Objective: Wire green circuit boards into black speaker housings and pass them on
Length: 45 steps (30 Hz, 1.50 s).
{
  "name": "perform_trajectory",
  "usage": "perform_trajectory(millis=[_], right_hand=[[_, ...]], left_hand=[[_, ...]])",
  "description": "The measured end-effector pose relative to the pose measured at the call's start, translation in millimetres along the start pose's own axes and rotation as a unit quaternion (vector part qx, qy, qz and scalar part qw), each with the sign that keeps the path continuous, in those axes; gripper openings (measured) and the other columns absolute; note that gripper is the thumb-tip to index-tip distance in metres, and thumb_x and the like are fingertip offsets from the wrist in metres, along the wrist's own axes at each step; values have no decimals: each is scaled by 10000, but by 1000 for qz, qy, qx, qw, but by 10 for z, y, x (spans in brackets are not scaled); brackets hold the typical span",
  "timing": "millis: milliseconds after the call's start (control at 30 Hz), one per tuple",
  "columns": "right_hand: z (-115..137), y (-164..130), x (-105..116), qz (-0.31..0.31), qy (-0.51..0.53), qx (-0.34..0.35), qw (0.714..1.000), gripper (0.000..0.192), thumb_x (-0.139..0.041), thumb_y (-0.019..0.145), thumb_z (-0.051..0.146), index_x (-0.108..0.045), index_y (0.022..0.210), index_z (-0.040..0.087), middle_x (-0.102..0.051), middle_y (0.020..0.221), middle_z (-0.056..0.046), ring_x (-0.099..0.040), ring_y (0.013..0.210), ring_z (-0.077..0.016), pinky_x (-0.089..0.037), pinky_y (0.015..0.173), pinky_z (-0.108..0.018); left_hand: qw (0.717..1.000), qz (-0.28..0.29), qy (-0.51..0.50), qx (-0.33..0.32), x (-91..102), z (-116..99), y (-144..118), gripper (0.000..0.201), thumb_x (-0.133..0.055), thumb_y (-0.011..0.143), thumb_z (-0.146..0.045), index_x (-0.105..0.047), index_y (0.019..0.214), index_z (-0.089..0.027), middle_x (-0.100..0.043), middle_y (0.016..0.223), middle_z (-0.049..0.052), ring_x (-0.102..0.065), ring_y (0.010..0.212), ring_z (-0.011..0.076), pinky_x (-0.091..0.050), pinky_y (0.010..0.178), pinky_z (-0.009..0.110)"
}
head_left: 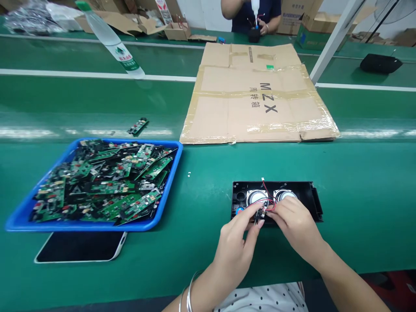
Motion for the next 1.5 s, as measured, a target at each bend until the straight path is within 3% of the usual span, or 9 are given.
perform_trajectory(millis=[200,500,700,900,1067,1133,1267,1400,1500], right_hand=[[-201,0,-68,74,143,-78,984,154,-484,932,256,-590,1017,182,-583,739,-16,-530,669,-136,-432,593,-244],[-168,34,-68,102,158,-68,980,184,-437,950,252,-614,963,203,-597,776,-19,-514,702,-140,-423,631,-250],[-152,43,-92,123,159,-67,977,158,-452,941,228,-605,942,192,-593,778,-21,-500,726,-152,-411,656,-270],[-205,131,-54,153,203,-99,962,234,-578,867,226,-566,1100,245,-522,1063,-37,-535,792,-126,-470,685,-237],[-394,249,-58,50,76,-163,983,142,-500,889,189,-583,1003,181,-605,972,-58,-583,753,-157,-480,664,-271],[-429,277,-133,52,29,-182,982,137,-518,866,162,-580,987,174,-634,931,-55,-601,780,-182,-477,662,-285],[-506,247,-159,58,149,-224,961,83,-542,851,184,-567,930,176,-619,747,-4,-564,605,-122,-456,552,-222],[-584,52,-44,70,305,-237,920,124,-566,861,285,-617,896,177,-619,779,-16,-558,604,-111,-463,522,-201],[-559,-85,54,68,301,-195,931,134,-565,874,282,-665,874,192,-634,859,-37,-593,743,-142,-497,646,-239]], left_hand=[[994,97,-2,-54,27,-30,45,336,-452,896,-103,-493,1203,-236,-638,1114,31,-663,780,100,-555,715,194],[992,86,1,-94,-27,-107,22,355,-423,888,-48,-496,1192,-216,-590,1193,91,-636,933,139,-569,707,218],[992,99,-21,-69,-33,-91,21,336,-396,896,-63,-505,1167,-228,-593,1169,73,-634,919,130,-568,645,180],[997,48,-56,36,104,-17,16,273,-495,884,-172,-530,1144,-249,-643,1028,21,-658,796,116,-583,708,222],[988,17,-112,103,134,71,-41,211,-536,860,-203,-550,1071,-214,-664,977,29,-673,817,139,-584,704,216],[986,9,-121,115,130,98,-53,210,-540,856,-208,-545,1066,-205,-664,991,39,-675,828,146,-586,720,229],[985,0,-125,119,127,104,-53,211,-542,852,-206,-537,1063,-202,-664,1010,45,-675,845,149,-587,740,242],[987,0,-116,113,110,75,-35,216,-537,857,-200,-523,1071,-225,-669,1004,21,-670,878,142,-581,758,234],[986,4,-115,118,58,85,-6,217,-525,869,-216,-510,1084,-226,-668,1006,19,-670,869,140,-582,775,253]])
Point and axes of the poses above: each hand's wrist, its own y-axis towards the middle knuckle, its own x-axis out of the back of the hand, z = x × y, the point moved 7 cm from there along y, towards the middle knuckle
